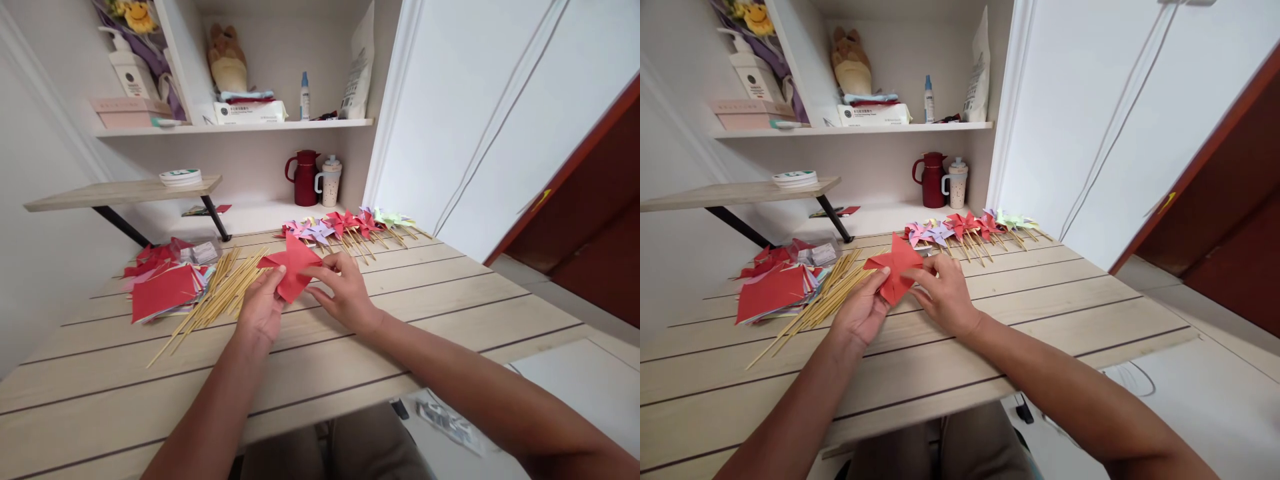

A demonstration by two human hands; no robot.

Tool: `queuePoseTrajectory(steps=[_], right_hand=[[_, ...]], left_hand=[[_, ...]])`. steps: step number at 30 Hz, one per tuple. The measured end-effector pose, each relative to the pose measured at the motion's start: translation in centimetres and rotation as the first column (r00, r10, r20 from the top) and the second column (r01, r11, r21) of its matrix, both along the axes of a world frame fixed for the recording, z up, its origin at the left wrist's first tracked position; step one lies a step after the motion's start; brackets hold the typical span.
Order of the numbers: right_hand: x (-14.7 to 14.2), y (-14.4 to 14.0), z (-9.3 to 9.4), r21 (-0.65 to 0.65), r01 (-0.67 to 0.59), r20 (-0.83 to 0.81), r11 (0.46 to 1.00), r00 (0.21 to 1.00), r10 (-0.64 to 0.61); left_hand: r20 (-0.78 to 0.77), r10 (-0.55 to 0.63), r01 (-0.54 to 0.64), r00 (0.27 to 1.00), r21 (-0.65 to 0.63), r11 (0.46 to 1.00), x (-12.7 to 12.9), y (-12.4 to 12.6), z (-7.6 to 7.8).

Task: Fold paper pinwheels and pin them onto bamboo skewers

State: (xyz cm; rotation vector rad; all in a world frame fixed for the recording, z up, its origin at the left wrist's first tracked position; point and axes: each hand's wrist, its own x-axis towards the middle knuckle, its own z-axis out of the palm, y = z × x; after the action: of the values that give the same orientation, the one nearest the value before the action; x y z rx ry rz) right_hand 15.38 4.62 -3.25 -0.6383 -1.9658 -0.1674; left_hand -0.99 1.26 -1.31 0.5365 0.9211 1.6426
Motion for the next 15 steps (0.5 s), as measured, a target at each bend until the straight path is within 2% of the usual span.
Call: queuePoseTrajectory(steps=[4,10,15], right_hand=[[-0.12,0.08,-0.12,0.036,0.024,0.079,0.999,0.997,-0.027],[-0.11,-0.07,0.38,0.072,-0.032,-0.048,0.997,0.998,0.035],[0.0,0.07,0.62,0.024,-0.078,-0.119,0.997,0.99,0.08]], left_hand=[[0.034,-0.002,0.002,0.999,0.006,1.0,0.05,0.1,0.16],[-0.02,-0.035,0.036,0.999,0.032,0.999,0.44,0.07,-0.26],[-0.066,-0.015,0.019,0.998,0.049,0.999,0.59,-0.04,-0.25]])
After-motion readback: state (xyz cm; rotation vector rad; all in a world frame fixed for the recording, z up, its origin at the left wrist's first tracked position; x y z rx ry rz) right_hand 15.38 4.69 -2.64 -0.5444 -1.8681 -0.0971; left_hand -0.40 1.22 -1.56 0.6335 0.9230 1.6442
